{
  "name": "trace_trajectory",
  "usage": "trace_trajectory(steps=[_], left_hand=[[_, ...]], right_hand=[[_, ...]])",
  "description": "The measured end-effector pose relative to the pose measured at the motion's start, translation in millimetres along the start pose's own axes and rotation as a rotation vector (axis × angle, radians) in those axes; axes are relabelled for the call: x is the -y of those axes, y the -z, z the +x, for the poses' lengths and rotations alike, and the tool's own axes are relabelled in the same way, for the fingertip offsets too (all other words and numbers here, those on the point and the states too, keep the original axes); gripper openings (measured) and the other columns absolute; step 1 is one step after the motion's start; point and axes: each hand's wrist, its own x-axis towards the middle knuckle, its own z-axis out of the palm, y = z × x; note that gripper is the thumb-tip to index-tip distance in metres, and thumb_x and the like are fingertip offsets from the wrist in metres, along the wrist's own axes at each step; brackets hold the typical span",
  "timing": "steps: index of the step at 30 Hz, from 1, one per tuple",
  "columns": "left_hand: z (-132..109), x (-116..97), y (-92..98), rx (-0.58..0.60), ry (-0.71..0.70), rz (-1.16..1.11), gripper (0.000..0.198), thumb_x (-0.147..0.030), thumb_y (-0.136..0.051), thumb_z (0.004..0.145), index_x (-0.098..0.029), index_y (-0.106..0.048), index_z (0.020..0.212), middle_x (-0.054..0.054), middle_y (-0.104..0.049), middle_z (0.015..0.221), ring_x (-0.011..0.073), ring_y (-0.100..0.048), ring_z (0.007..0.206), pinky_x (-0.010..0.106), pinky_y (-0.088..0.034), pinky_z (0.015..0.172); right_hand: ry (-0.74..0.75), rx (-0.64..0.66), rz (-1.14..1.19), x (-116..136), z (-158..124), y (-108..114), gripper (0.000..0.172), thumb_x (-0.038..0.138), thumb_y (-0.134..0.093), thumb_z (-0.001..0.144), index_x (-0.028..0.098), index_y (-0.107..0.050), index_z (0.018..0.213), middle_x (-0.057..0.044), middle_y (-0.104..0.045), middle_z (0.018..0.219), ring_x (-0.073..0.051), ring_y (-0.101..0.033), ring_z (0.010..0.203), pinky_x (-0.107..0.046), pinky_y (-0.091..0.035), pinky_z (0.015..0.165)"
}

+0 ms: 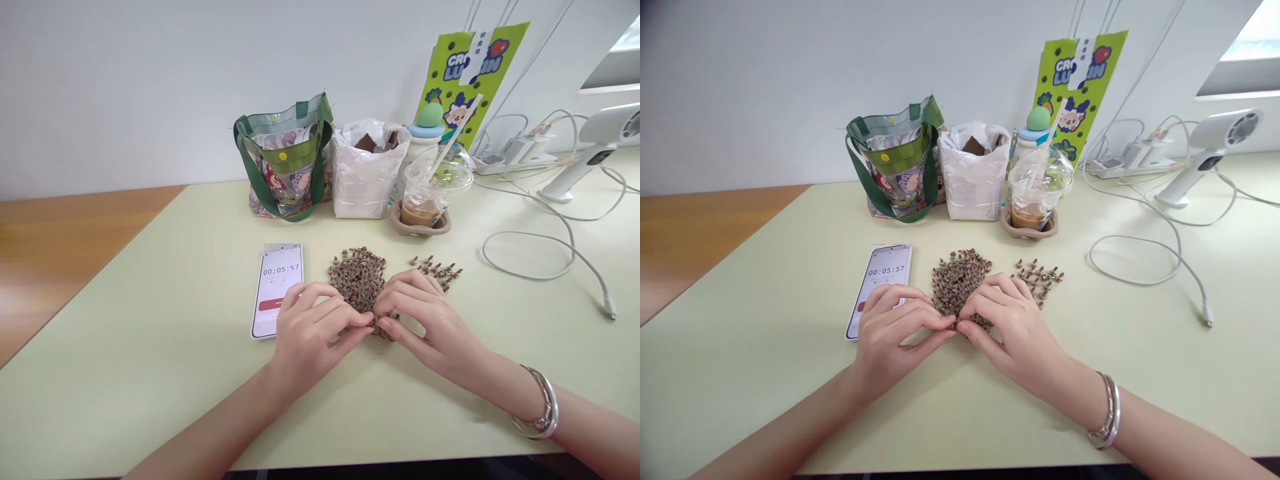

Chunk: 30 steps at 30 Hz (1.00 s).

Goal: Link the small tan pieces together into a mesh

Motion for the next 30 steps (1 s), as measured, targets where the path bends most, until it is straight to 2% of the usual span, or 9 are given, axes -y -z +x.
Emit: trace_trajectory(steps=[4,13,16,19,24,30], left_hand=[[0,1,0.2,-0.006,0.019,-0.001,0.008,-0.024,-0.071,0.072,-0.025,-0.063,0.070,-0.009,-0.066,0.061,0.0140,-0.058,0.073,0.030,-0.036,0.070],[-3,1,-0.9,0.012,-0.002,-0.007,0.010,-0.024,-0.070,0.074,-0.025,-0.062,0.067,-0.010,-0.066,0.062,0.0143,-0.058,0.074,0.031,-0.035,0.072],[-2,1,0.3,0.000,0.016,0.005,0.009,-0.025,-0.070,0.073,-0.025,-0.063,0.068,-0.009,-0.066,0.060,0.0147,-0.058,0.074,0.031,-0.035,0.071],[-1,2,0.9,-0.011,0.019,0.006,0.008,-0.025,-0.070,0.073,-0.025,-0.064,0.069,-0.008,-0.065,0.060,0.0145,-0.057,0.073,0.030,-0.035,0.070],[-1,2,0.3,-0.009,-0.013,-0.020,0.009,-0.023,-0.069,0.074,-0.025,-0.063,0.068,-0.010,-0.067,0.062,0.0137,-0.056,0.072,0.030,-0.035,0.070],[0,1,0.6,-0.012,-0.011,-0.030,0.010,-0.023,-0.071,0.072,-0.025,-0.063,0.067,-0.011,-0.067,0.062,0.0134,-0.056,0.072,0.030,-0.036,0.070]], right_hand=[[0.027,-0.044,-0.034,-3,0,0,0.010,0.029,-0.054,0.083,0.023,-0.058,0.091,-0.005,-0.064,0.090,-0.023,-0.050,0.096,-0.041,-0.038,0.082],[0.001,0.017,-0.035,-1,-1,-1,0.009,0.027,-0.050,0.087,0.023,-0.058,0.083,-0.002,-0.065,0.085,-0.021,-0.051,0.095,-0.039,-0.037,0.082],[-0.036,-0.028,-0.065,2,-1,-1,0.006,0.027,-0.054,0.084,0.023,-0.058,0.086,-0.002,-0.065,0.087,-0.020,-0.052,0.094,-0.038,-0.037,0.083],[0.012,-0.062,-0.097,-1,-1,-2,0.009,0.031,-0.059,0.081,0.024,-0.059,0.086,-0.002,-0.065,0.085,-0.020,-0.053,0.092,-0.038,-0.038,0.081],[0.067,-0.027,-0.094,-8,-1,-4,0.008,0.031,-0.056,0.083,0.023,-0.059,0.084,-0.001,-0.066,0.084,-0.020,-0.053,0.091,-0.037,-0.037,0.080],[0.083,0.024,-0.068,-4,-1,-3,0.009,0.026,-0.050,0.088,0.023,-0.058,0.085,0.000,-0.065,0.085,-0.019,-0.051,0.094,-0.037,-0.034,0.083]])
